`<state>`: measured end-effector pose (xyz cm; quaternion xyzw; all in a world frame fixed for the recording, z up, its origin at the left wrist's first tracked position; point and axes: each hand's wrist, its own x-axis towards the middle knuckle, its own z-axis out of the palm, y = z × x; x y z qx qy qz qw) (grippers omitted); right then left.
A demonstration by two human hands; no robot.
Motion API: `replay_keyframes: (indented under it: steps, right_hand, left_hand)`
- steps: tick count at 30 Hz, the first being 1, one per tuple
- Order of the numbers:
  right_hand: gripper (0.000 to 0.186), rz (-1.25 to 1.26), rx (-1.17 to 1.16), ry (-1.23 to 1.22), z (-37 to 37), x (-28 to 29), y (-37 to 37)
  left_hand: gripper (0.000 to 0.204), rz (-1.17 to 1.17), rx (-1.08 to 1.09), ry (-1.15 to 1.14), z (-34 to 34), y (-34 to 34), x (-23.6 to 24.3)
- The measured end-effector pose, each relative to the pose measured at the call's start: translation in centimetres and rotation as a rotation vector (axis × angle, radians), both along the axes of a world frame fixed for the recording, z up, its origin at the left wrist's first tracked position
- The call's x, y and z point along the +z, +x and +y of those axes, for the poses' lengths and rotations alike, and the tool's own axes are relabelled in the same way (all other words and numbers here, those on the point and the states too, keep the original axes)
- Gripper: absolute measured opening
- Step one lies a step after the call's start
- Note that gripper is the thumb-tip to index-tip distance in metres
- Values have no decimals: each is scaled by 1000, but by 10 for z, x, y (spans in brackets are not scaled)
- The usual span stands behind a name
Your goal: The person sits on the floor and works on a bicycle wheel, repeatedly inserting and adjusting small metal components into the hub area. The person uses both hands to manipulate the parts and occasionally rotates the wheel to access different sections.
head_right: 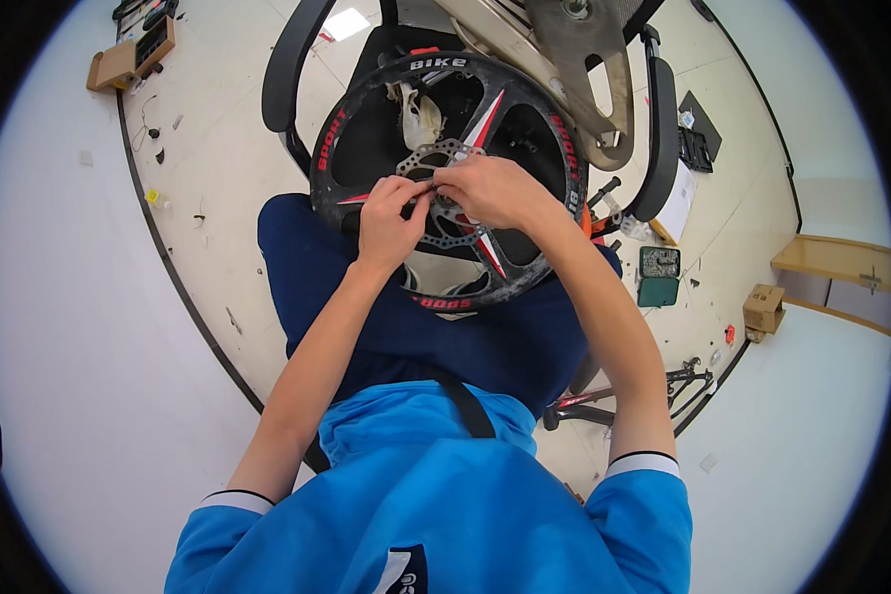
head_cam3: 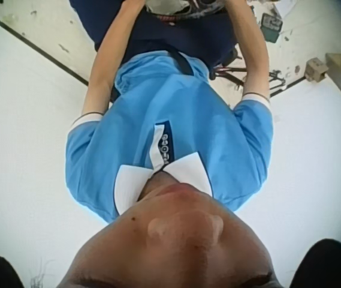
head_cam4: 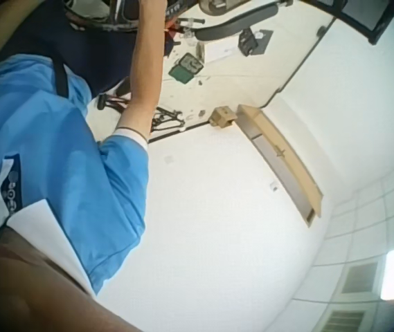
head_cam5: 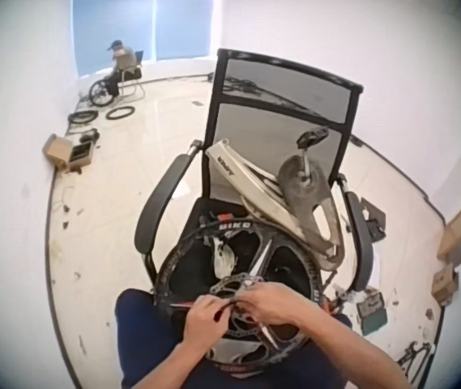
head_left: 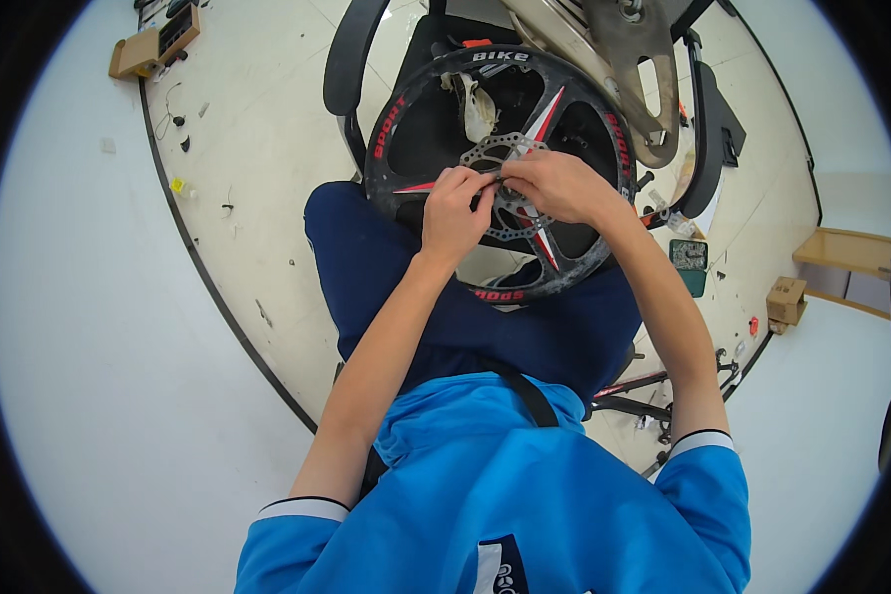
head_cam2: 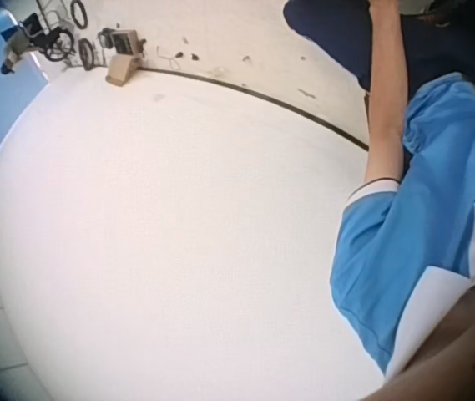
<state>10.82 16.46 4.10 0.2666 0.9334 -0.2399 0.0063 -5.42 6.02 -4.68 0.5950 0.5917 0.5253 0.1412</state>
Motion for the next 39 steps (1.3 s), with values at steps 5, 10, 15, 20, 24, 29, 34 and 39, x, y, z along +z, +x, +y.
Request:
replay_keyframes:
  steps: [5, 10, 15, 20, 24, 29, 34, 39]
  right_hand:
    - [16, -87, 106, 46, 8, 6, -9]
    - [11, -122, 354, 334, 19, 5, -14]
    - [8, -206, 512, 400, 27, 22, -30]
    - [8, -210, 530, 346, 36, 19, -29]
    - [14, -197, 405, 262, 25, 16, -20]
    - [17, 114, 65, -10, 5, -6, 0]
    - [17, 281, -171, -92, -7, 0, 17]
    - [13, 299, -320, -104, -25, -8, 42]
  left_hand:
    - [13, -9, 5, 2, -1, -1, 0]
    - [14, 2, 2, -18, -1, 0, 2]
    - [14, 8, 10, -27, -1, -2, 3]
    - [14, 8, 18, -32, -1, 0, 3]
    - [15, 6, 18, -34, -1, 1, 4]
    - [16, 15, 36, 1, 1, 3, 2]
    - [16, 19, 19, -6, -1, 2, 5]
    - [18, 23, 28, 13, 1, 3, 3]
